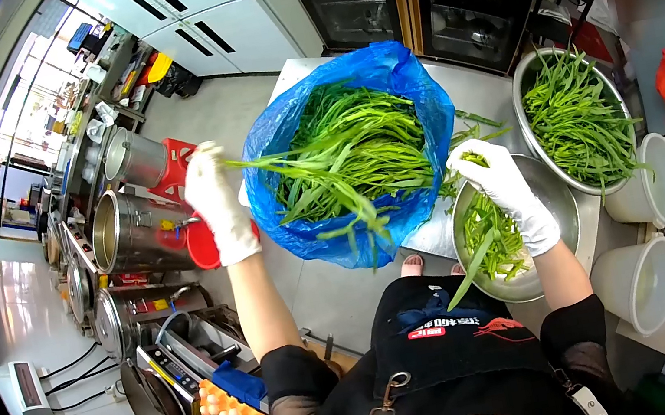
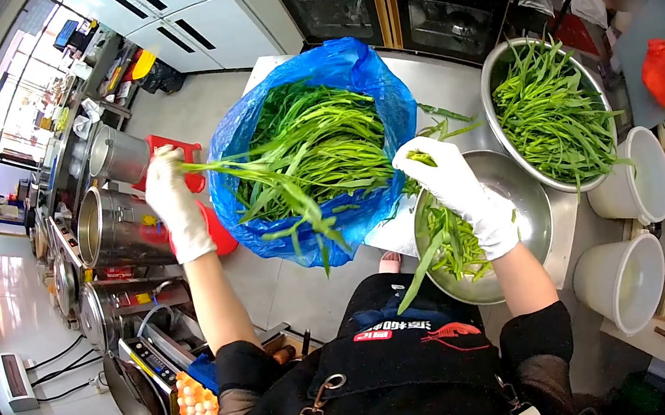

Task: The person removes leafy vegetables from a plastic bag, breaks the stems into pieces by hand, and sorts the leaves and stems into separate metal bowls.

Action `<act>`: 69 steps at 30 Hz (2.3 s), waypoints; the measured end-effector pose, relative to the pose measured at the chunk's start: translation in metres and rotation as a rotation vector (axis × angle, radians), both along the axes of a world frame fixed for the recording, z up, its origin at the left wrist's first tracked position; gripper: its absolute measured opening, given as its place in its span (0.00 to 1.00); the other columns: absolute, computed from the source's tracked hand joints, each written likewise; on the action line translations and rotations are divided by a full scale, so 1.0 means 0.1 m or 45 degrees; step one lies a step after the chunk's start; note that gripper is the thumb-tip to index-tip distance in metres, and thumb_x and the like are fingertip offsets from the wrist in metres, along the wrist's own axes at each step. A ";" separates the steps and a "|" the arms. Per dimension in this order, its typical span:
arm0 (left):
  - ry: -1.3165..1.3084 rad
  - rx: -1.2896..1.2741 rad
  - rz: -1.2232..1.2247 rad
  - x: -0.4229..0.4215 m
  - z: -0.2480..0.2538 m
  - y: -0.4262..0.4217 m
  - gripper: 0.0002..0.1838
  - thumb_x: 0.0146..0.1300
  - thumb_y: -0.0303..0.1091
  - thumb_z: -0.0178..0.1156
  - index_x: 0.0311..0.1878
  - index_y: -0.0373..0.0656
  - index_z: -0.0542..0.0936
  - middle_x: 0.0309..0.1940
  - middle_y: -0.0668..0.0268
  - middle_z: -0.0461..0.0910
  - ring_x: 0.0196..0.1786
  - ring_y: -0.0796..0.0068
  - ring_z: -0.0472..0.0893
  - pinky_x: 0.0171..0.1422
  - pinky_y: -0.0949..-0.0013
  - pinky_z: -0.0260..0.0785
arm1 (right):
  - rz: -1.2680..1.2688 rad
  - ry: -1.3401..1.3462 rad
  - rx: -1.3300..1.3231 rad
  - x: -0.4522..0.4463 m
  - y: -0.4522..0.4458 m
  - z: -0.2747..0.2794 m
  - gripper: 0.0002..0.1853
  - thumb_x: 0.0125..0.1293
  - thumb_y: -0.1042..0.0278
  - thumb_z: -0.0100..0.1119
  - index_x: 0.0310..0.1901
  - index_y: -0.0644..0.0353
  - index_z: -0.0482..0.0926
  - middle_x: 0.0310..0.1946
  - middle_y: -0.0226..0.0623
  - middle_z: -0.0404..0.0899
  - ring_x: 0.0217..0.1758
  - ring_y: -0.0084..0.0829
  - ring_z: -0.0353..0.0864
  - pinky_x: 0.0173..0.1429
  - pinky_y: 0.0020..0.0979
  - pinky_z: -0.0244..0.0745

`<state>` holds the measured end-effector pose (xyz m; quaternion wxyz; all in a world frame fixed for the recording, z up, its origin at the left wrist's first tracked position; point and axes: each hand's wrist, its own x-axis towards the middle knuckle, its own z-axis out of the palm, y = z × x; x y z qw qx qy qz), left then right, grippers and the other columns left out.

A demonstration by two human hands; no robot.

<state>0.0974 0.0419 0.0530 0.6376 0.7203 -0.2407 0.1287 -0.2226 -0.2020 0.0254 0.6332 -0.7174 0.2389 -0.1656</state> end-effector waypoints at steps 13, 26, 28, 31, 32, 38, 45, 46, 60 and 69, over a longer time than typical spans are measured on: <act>1.041 -0.576 -0.349 -0.09 -0.03 -0.10 0.08 0.68 0.33 0.60 0.39 0.39 0.75 0.30 0.68 0.75 0.32 0.77 0.72 0.38 0.76 0.66 | -0.010 -0.085 -0.285 0.02 0.10 0.02 0.08 0.64 0.70 0.61 0.41 0.65 0.80 0.35 0.36 0.81 0.38 0.22 0.78 0.45 0.26 0.73; 1.215 -0.871 -0.545 -0.25 -0.02 -0.17 0.06 0.71 0.30 0.57 0.42 0.38 0.73 0.32 0.65 0.74 0.35 0.75 0.76 0.41 0.76 0.73 | 0.181 -0.191 -0.571 0.49 0.66 -0.17 0.09 0.63 0.66 0.60 0.44 0.55 0.82 0.38 0.38 0.83 0.36 0.41 0.84 0.40 0.35 0.78; 1.270 -0.912 -0.614 -0.26 -0.10 -0.16 0.06 0.71 0.30 0.58 0.43 0.38 0.73 0.34 0.64 0.75 0.36 0.75 0.76 0.41 0.76 0.73 | 0.166 -0.243 -0.735 0.59 0.73 -0.22 0.09 0.63 0.65 0.60 0.44 0.54 0.81 0.37 0.36 0.82 0.35 0.42 0.83 0.39 0.37 0.77; 1.290 -0.939 -0.621 -0.38 -0.11 -0.21 0.06 0.70 0.29 0.58 0.44 0.38 0.73 0.34 0.63 0.76 0.36 0.75 0.77 0.39 0.77 0.73 | 0.102 -0.226 -0.841 0.70 0.80 -0.29 0.09 0.63 0.65 0.59 0.43 0.53 0.81 0.35 0.35 0.80 0.35 0.42 0.82 0.39 0.39 0.77; 1.286 -0.942 -0.604 -0.44 -0.10 -0.24 0.06 0.70 0.29 0.59 0.44 0.38 0.73 0.34 0.63 0.76 0.36 0.75 0.77 0.38 0.77 0.73 | 0.092 -0.204 -0.854 0.72 0.80 -0.29 0.08 0.63 0.65 0.59 0.43 0.53 0.81 0.35 0.35 0.80 0.35 0.42 0.82 0.39 0.39 0.77; 1.320 -1.021 -0.502 -0.70 0.01 -0.36 0.04 0.69 0.27 0.59 0.41 0.39 0.74 0.31 0.64 0.78 0.32 0.75 0.79 0.32 0.77 0.74 | 0.090 -0.222 -0.504 0.75 0.78 -0.28 0.09 0.62 0.66 0.60 0.41 0.56 0.84 0.37 0.38 0.83 0.39 0.44 0.83 0.44 0.37 0.77; 1.146 -1.025 -0.471 -0.67 -0.15 -0.41 0.08 0.67 0.29 0.63 0.43 0.36 0.76 0.34 0.62 0.79 0.32 0.78 0.78 0.37 0.79 0.74 | 0.136 -0.148 -0.404 0.71 0.73 -0.22 0.12 0.60 0.62 0.63 0.42 0.59 0.84 0.39 0.42 0.84 0.42 0.43 0.83 0.47 0.36 0.77; 1.152 -1.026 -0.481 -0.68 -0.16 -0.42 0.08 0.67 0.29 0.62 0.43 0.36 0.76 0.34 0.62 0.79 0.32 0.78 0.78 0.37 0.79 0.74 | 0.129 -0.132 -0.448 0.71 0.73 -0.21 0.12 0.60 0.62 0.63 0.41 0.59 0.84 0.39 0.42 0.84 0.42 0.43 0.83 0.47 0.36 0.77; 0.460 0.552 -0.661 -0.80 -0.03 -0.23 0.07 0.65 0.29 0.63 0.41 0.35 0.84 0.27 0.71 0.80 0.27 0.86 0.74 0.32 0.80 0.66 | -0.238 -0.105 -0.916 0.53 0.37 -0.23 0.08 0.56 0.67 0.63 0.38 0.53 0.84 0.33 0.37 0.80 0.34 0.43 0.82 0.37 0.37 0.76; -0.399 0.724 -0.636 -0.90 -0.23 -0.22 0.06 0.58 0.23 0.66 0.40 0.37 0.84 0.28 0.61 0.80 0.31 0.68 0.80 0.37 0.71 0.72 | -0.167 -0.020 0.191 0.50 0.03 -0.39 0.09 0.63 0.64 0.64 0.37 0.61 0.86 0.22 0.21 0.74 0.19 0.11 0.64 0.23 0.18 0.55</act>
